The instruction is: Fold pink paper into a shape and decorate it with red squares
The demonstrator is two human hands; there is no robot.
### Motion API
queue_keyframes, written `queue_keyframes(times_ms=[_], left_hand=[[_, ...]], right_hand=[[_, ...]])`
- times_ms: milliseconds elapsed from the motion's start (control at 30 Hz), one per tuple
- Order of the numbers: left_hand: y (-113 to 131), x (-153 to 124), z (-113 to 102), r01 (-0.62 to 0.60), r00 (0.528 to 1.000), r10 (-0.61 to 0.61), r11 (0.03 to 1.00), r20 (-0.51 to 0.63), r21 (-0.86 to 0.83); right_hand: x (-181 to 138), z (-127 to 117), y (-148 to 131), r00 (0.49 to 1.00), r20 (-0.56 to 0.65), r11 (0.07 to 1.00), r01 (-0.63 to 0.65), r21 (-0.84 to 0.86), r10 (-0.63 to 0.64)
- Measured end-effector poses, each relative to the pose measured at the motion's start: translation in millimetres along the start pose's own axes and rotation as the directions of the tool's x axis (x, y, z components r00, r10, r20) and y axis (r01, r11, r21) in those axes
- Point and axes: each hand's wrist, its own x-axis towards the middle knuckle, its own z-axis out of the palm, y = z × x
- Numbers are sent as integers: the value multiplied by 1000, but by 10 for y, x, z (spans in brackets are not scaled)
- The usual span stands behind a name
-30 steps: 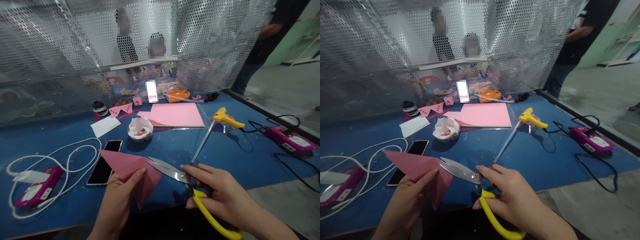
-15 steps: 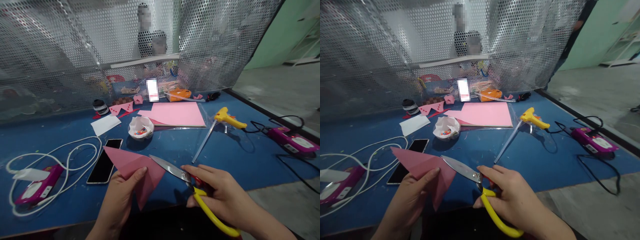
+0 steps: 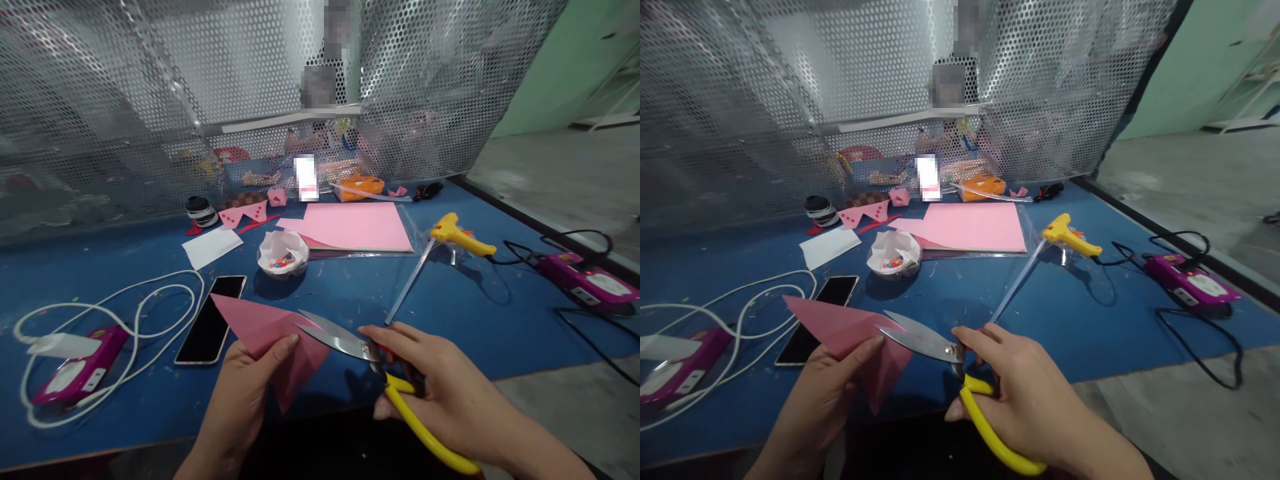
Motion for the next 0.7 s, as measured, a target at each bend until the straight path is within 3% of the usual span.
queue_keyframes(times_ms=[700], left_hand=[[-67,6,17,27,1000,-27,996,8,-84]], right_hand=[[15,26,45,995,-60,996,87,21,-85]])
